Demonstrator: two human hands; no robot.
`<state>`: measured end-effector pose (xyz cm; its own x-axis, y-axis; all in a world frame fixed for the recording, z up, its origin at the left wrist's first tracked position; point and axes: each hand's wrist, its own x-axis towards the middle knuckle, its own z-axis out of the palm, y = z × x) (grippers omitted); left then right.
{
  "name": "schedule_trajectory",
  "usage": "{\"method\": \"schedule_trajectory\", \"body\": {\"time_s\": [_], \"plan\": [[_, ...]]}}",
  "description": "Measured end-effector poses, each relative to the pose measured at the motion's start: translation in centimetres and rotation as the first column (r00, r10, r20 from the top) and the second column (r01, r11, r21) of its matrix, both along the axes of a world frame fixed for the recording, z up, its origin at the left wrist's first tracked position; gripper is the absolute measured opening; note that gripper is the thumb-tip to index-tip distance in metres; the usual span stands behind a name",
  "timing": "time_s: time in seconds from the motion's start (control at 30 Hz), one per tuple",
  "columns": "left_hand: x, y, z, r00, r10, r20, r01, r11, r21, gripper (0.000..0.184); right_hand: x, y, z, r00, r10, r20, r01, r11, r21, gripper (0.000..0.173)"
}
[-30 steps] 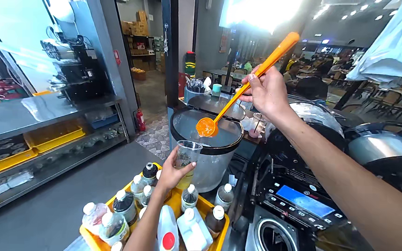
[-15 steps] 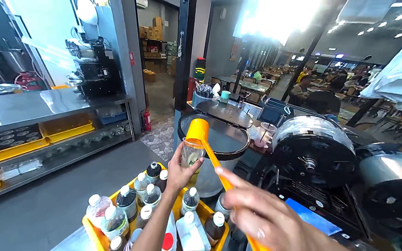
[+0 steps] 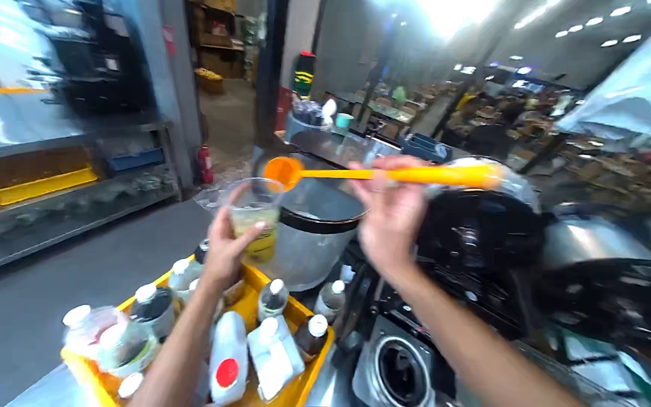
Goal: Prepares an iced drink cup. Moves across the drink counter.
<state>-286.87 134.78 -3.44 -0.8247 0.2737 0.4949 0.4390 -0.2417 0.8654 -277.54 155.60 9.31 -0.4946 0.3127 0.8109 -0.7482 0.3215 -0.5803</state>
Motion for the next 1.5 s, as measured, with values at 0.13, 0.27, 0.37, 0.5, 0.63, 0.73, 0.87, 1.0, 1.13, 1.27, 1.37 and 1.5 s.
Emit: {"method": "schedule_trajectory", "body": {"time_s": [0.13, 0.27, 0.37, 0.5, 0.63, 0.73, 0.87, 1.0, 1.13, 1.27, 1.37, 1.5], "plan": [[-0.8, -1.3, 0.7, 1.000, -0.010, 0.021, 0.006, 0.986, 0.164, 0.077, -12.3, 2.2, -6.4, 0.894, -0.154, 0.420, 0.015, 0.948, 0.317, 0.024], [-1.1, -4.5, 1.6, 0.997, -0.081, 0.000, 0.079, 0.978, 0.193, 0.084, -20.3, 4.0, -10.7, 0.726, -0.184, 0.662, -0.288, 0.793, 0.537, 0.027], [-0.5, -7.2, 1.9, 0.994, -0.110, 0.013, 0.107, 0.981, 0.161, 0.091, -23.2, 4.7, -12.0, 0.503, -0.355, 0.788, -0.451, 0.670, 0.590, 0.025], [0.7, -9.2, 1.9, 0.998, -0.067, 0.009, 0.065, 0.984, 0.163, 0.088, -23.6, 3.8, -11.9, 0.435, -0.526, 0.731, -0.512, 0.523, 0.681, 0.026], [1.2, -9.3, 0.3, 0.999, -0.022, 0.042, 0.015, 0.985, 0.173, 0.085, -22.8, 3.0, -11.5, 0.439, -0.468, 0.767, -0.620, 0.460, 0.635, 0.025], [1.7, -8.6, -1.6, 0.997, 0.000, 0.073, -0.011, 0.989, 0.147, 0.083, -22.2, 2.9, -11.3, 0.516, -0.446, 0.731, -0.623, 0.390, 0.678, 0.025], [2.0, -8.0, -3.5, 0.992, -0.010, 0.129, -0.012, 0.986, 0.166, 0.085, -20.8, 3.7, -10.9, 0.464, -0.368, 0.806, -0.687, 0.425, 0.590, 0.021], [2.2, -8.0, -4.1, 0.987, -0.001, 0.161, -0.025, 0.986, 0.162, 0.085, -20.4, 4.1, -10.7, 0.443, -0.229, 0.867, -0.693, 0.526, 0.493, 0.017], [2.0, -8.4, -4.2, 0.986, 0.006, 0.167, -0.035, 0.984, 0.173, 0.083, -20.9, 4.7, -10.8, 0.402, -0.173, 0.899, -0.569, 0.722, 0.393, 0.020], [1.8, -8.8, -3.4, 0.984, 0.085, 0.155, -0.104, 0.987, 0.123, 0.078, -21.1, 5.2, -8.0, 0.348, -0.004, 0.937, -0.392, 0.908, 0.150, 0.026], [1.9, -8.4, -3.2, 0.971, 0.163, 0.177, -0.183, 0.977, 0.106, 0.079, -21.1, 5.1, -5.8, 0.440, 0.046, 0.897, -0.358, 0.925, 0.128, 0.024], [2.2, -8.0, -3.9, 0.961, 0.205, 0.185, -0.237, 0.957, 0.171, 0.082, -22.0, 4.7, -8.9, 0.594, -0.102, 0.798, -0.456, 0.774, 0.439, 0.019]]}}
